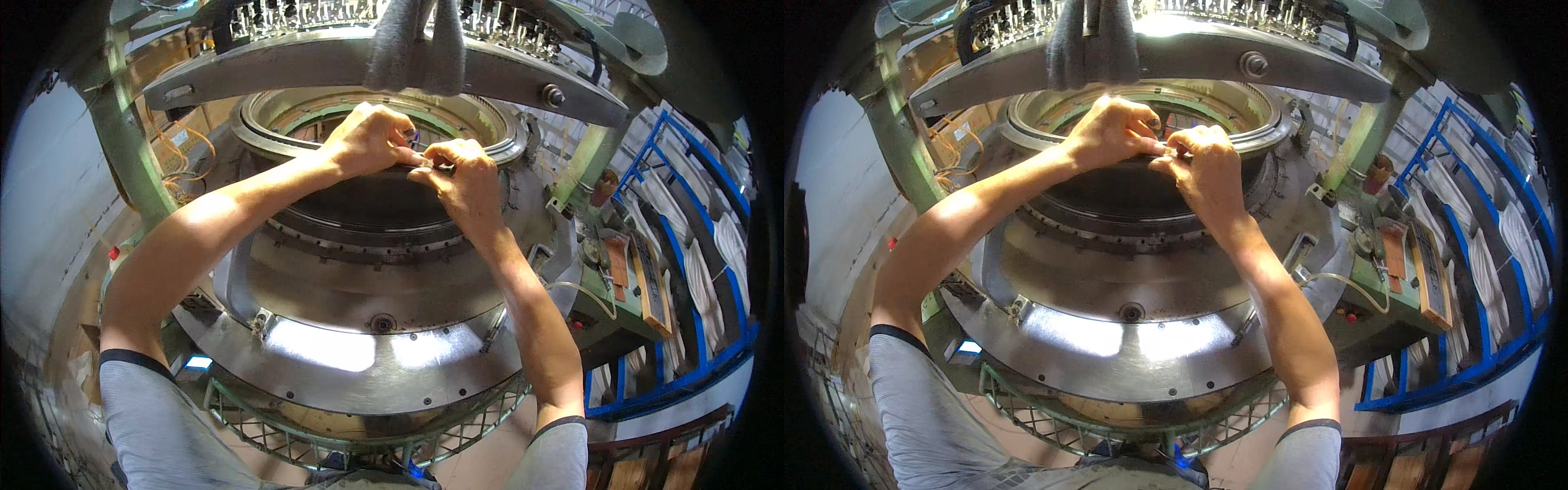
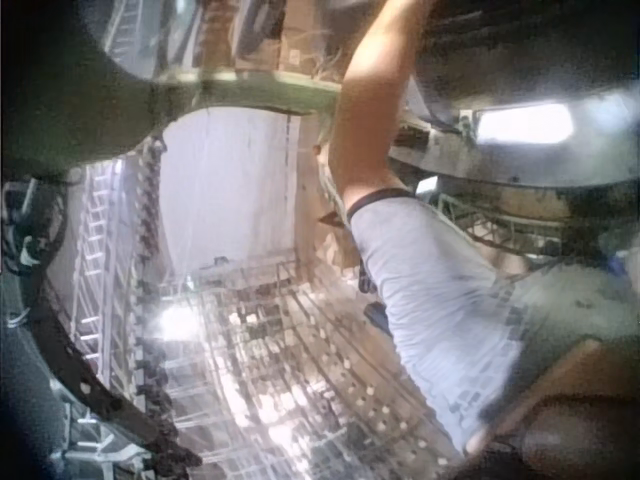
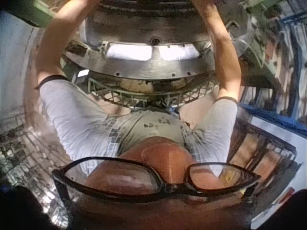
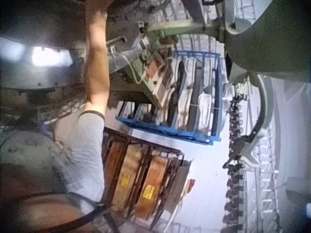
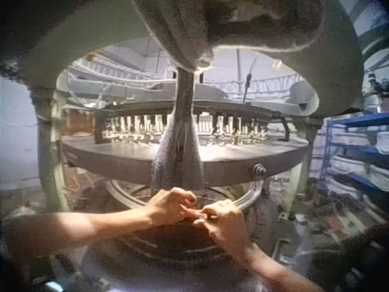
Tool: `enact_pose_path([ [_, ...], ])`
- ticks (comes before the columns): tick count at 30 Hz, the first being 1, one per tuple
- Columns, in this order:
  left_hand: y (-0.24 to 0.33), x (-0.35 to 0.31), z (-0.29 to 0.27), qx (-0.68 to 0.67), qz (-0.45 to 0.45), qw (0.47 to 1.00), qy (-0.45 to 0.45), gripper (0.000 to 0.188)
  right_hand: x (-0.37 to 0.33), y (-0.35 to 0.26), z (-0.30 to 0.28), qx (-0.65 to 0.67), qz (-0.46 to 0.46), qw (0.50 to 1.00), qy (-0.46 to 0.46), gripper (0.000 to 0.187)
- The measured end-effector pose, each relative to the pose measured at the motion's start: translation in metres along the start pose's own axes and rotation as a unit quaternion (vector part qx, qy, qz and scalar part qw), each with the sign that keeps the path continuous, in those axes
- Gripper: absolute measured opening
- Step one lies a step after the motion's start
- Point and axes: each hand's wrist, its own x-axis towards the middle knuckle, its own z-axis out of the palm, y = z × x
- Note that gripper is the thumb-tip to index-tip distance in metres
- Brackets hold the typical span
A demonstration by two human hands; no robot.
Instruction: The person repeatedly picks small black components from a wooden tray and inserts them into slots around the rim of a large circular machine. The person handles the components by hand and places them one at a time into the machine's circular opening.
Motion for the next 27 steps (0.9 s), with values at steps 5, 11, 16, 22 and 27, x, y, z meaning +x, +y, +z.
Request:
enact_pose_path([
  [5, 0.002, 0.001, 0.001, 0.011, 0.046, 0.999, 0.019, 0.03, -0.016, -0.002, -0.014, 0.031, 0.008, 0.999, 0.021, 0.028],
  [11, -0.006, 0.003, -0.001, -0.081, -0.004, 0.996, -0.044, 0.028, 0.0, 0.005, 0.001, 0.015, -0.044, 0.998, 0.029, 0.024],
  [16, -0.004, 0.003, 0.001, -0.017, 0.015, 0.999, -0.032, 0.028, -0.004, 0.009, 0.001, 0.04, -0.029, 0.998, 0.037, 0.023],
  [22, -0.006, 0.002, -0.004, 0.019, 0.034, 0.998, -0.049, 0.036, -0.021, 0.003, -0.025, 0.068, 0.062, 0.995, 0.035, 0.017],
  [27, -0.023, -0.016, -0.028, 0.036, 0.051, 0.995, -0.077, 0.036, -0.079, -0.011, -0.078, 0.056, 0.061, 0.997, 0.013, 0.01],
])
